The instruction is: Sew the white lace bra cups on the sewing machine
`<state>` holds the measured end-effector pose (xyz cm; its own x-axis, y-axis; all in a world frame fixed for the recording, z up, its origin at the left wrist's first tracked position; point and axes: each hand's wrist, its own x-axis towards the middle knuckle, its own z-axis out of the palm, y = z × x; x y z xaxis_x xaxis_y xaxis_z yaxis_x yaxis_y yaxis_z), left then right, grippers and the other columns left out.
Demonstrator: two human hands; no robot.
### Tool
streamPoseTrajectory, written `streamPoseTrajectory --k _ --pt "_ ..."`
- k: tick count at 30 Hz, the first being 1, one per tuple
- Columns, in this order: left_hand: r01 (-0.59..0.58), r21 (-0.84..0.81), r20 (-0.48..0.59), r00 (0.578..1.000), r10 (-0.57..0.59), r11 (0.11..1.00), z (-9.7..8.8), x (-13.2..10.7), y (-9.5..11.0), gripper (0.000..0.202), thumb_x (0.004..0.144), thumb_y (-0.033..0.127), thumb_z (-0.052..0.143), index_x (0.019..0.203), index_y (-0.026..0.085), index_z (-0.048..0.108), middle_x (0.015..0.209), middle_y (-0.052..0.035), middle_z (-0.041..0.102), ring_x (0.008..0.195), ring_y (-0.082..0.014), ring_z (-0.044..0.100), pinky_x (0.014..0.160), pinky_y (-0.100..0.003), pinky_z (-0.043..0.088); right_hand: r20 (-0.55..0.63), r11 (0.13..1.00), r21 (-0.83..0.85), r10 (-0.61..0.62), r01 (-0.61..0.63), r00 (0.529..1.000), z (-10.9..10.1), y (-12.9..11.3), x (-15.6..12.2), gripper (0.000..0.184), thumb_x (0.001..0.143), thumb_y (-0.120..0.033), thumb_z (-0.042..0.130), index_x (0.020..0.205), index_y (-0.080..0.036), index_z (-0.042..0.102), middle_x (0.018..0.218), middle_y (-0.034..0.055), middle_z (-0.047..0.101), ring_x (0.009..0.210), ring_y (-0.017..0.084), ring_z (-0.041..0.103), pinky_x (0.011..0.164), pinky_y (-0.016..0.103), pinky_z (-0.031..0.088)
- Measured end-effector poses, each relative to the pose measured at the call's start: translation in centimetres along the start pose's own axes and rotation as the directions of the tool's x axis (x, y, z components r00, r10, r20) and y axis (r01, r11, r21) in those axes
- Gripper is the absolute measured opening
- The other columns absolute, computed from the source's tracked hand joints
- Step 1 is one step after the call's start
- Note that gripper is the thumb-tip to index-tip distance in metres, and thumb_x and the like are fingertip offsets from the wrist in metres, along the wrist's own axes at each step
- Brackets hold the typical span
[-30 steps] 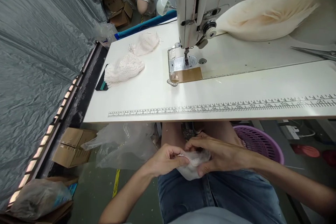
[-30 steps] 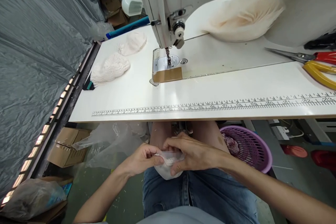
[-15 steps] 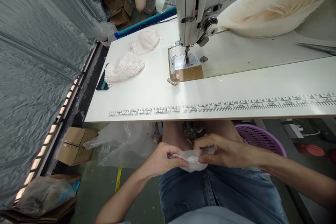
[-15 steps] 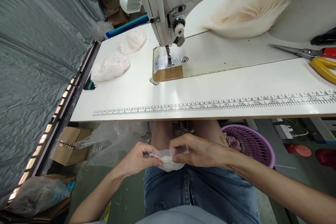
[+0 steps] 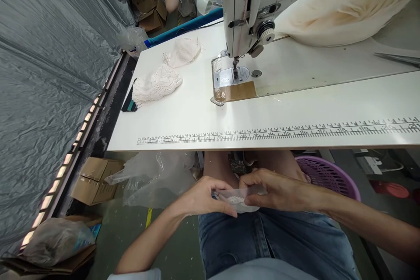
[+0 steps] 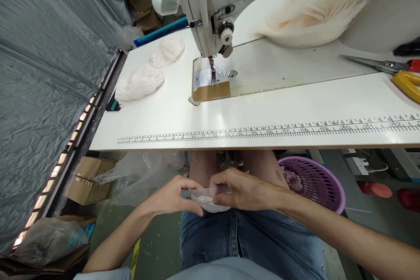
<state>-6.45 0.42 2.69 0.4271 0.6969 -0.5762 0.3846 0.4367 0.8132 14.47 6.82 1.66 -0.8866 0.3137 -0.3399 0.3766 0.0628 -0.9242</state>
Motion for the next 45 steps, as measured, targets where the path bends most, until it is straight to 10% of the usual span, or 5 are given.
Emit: streamPoseTrajectory --k 10,33,45 --pt "0.087 -0.064 0.002 0.996 -0.087 0.994 -0.4 0.5 -0.3 0.020 0.064 0.029 0.076 0.074 0.012 0.074 0.064 -0.0020 0.066 0.058 -0.0095 0.053 0.055 -0.019 0.040 -0.014 0.987 -0.148 0.057 -0.059 0.998 -0.7 0.7 -1.5 0.018 0.079 -0.035 0.056 0.084 -0.019 0.062 0.078 0.0018 0.058 0.074 0.019 0.055 0.063 0.026 0.038" --pt "0.160 -0.240 -0.098 0.977 -0.188 0.958 -0.9 -1.3 -1.5 0.030 0.060 0.036 0.080 0.064 0.010 0.066 0.059 0.0004 0.059 0.054 -0.0068 0.049 0.052 -0.018 0.036 0.031 0.991 0.109 -0.084 0.080 0.996 -0.3 1.4 0.4 0.027 0.081 -0.037 0.058 0.079 -0.012 0.066 0.075 0.0033 0.060 0.070 0.016 0.056 0.062 0.025 0.039" --pt "0.165 -0.161 0.026 0.986 -0.163 0.973 -0.8 0.0 -0.6 0.027 0.061 0.035 0.077 0.081 0.016 0.076 0.075 -0.0060 0.072 0.068 -0.0149 0.062 0.064 -0.024 0.046 0.129 0.985 0.146 -0.113 0.094 0.985 -1.4 1.6 -0.1 0.036 0.088 -0.041 0.047 0.084 -0.012 0.067 0.070 0.0016 0.053 0.065 0.013 0.047 0.059 0.024 0.035"
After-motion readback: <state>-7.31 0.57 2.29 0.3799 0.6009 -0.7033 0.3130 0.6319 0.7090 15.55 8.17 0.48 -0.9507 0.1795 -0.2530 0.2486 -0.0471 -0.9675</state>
